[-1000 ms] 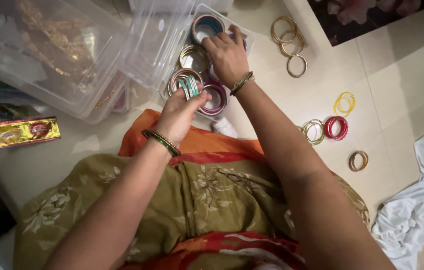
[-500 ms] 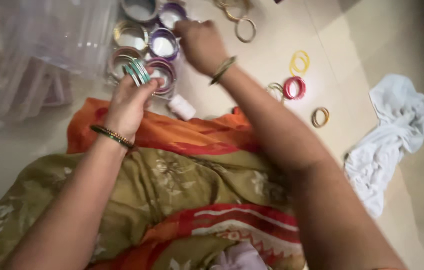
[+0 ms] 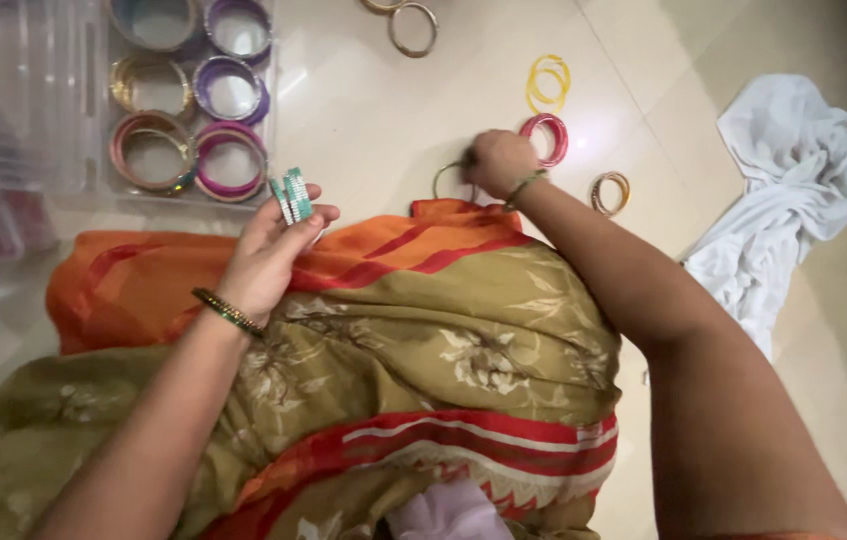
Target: The person sorts a stack of purple bangles, separating them into smaller groups and placing them into a clear plastic container. They then pick up and arrange other bangles of various colors, including pink, gold, and green, before closing the container and moving it to a shelf.
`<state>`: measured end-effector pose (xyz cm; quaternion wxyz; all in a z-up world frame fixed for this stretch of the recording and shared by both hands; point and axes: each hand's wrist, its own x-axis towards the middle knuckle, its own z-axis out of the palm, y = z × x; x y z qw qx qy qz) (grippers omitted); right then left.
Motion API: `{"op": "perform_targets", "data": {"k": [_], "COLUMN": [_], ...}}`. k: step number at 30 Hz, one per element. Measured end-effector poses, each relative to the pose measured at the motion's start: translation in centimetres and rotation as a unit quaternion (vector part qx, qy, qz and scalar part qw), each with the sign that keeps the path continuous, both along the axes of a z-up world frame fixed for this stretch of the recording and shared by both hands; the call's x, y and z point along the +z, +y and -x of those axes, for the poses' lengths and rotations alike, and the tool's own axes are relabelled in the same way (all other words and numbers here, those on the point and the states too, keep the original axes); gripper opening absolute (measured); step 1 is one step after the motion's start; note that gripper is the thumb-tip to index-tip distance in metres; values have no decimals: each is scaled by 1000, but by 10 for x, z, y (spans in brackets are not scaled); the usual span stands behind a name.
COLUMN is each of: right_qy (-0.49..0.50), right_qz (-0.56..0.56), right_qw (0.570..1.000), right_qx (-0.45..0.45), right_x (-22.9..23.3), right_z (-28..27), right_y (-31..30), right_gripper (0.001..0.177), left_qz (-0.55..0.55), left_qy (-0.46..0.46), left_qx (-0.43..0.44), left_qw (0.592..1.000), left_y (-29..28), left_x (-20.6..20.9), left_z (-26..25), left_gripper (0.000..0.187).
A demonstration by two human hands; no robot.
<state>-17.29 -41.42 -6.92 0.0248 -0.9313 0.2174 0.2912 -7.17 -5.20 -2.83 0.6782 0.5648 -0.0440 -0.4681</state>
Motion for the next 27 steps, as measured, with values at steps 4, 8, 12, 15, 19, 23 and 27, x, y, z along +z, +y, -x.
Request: {"op": "perform_targets", "data": {"k": [4,8,12,15,19,23,27], "right_qy": [-125,-216,-251,-345,-476,-458,-377], "right_qz": [16,32,-19,-204,-238,-20,47], "right_qw": [979,947,962,905,812,868,920], "right_qx": [163,235,107,-145,-241,-190,-98], "right_x": [-19,-14,-12,-10,-7,-10,-16], "right_z": [-12,-24,-36,-39,-24,1,12], "right_y": [13,20,1,-43,-114,-143,-125], "right_gripper": [16,22,22,21,33,36,37], "left_qz": [-8,-8,-24,-32,-34,-61,-50], "left_qy": [3,1,6,9,24,24,21], "left_qx": [-4,-7,-13,-16,-18,-24,-17], "left_qw": [1000,1000,1000,999,999,998,998], "left_y": [-2,-6,-11,-15,-23,-31,-38], "left_x": [-6,-7,-1,0,-1,-2,-6], "left_z": [-5,-6,-3,-3,-2,-3,-5], "left_gripper": [43,42,42,44,44,43,42]}}
